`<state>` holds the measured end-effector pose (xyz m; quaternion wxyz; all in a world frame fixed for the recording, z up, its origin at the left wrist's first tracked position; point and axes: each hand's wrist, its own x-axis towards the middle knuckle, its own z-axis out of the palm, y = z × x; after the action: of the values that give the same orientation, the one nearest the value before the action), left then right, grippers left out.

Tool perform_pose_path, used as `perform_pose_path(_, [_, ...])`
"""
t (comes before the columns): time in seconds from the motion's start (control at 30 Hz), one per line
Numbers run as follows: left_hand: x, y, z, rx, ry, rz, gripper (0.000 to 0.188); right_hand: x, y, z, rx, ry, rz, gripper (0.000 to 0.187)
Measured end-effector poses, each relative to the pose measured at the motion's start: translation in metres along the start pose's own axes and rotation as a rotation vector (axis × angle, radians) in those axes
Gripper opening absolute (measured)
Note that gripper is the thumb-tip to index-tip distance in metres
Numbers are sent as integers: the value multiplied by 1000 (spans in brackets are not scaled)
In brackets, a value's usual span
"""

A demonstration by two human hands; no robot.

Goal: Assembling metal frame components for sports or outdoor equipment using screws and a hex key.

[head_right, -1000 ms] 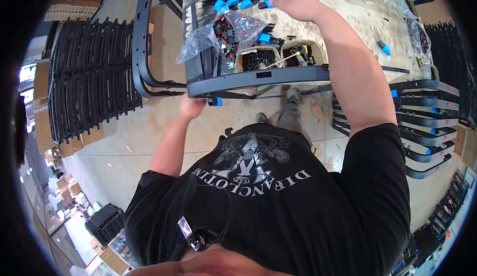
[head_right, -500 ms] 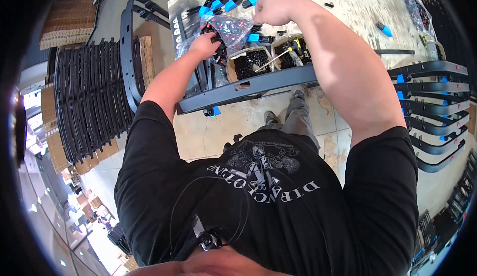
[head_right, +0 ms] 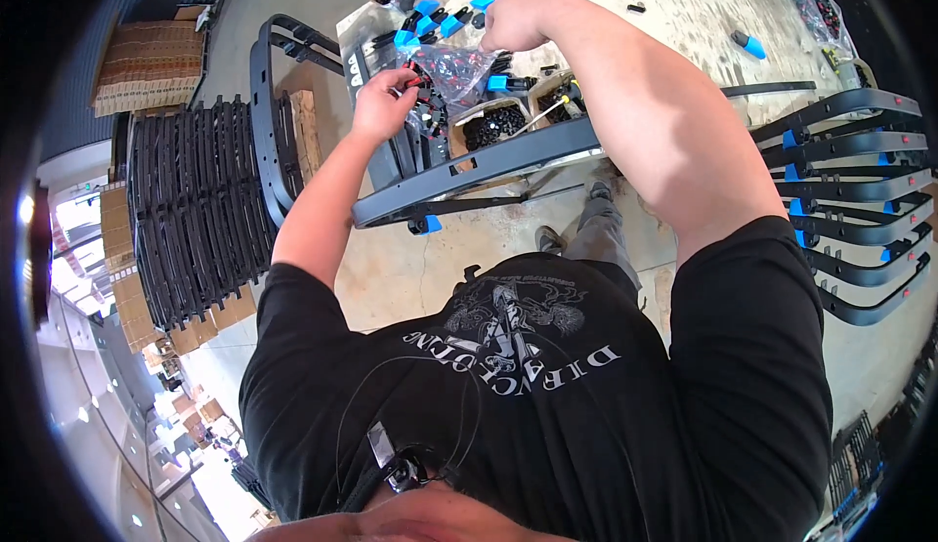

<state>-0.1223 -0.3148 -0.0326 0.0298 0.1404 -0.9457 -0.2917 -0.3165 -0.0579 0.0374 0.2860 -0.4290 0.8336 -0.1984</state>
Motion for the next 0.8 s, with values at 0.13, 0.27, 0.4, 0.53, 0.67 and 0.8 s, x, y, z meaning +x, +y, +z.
perform_pose_path(0.13, [-48,108,-59,-100,85,206,25,8,9,8,5,-8,4,44])
perform_pose_path(0.27, [-103,167,-73,-116,119,399,23,12,7,2,22,-85,78,40])
perform_pose_path(0.4, [-147,185,-45,-431,72,244,20,16,17,7,20,8,40,39])
perform_pose_path(0.53, [-149,193,-41,-159,216,530,24,13,18,8,65,13,49,36])
perform_pose_path(0.67, [-153,188,-41,-124,268,433,23,11,18,6,86,39,85,35])
perform_pose_path(0.8, [-156,182,-39,-209,216,366,22,6,12,0,64,-9,94,37])
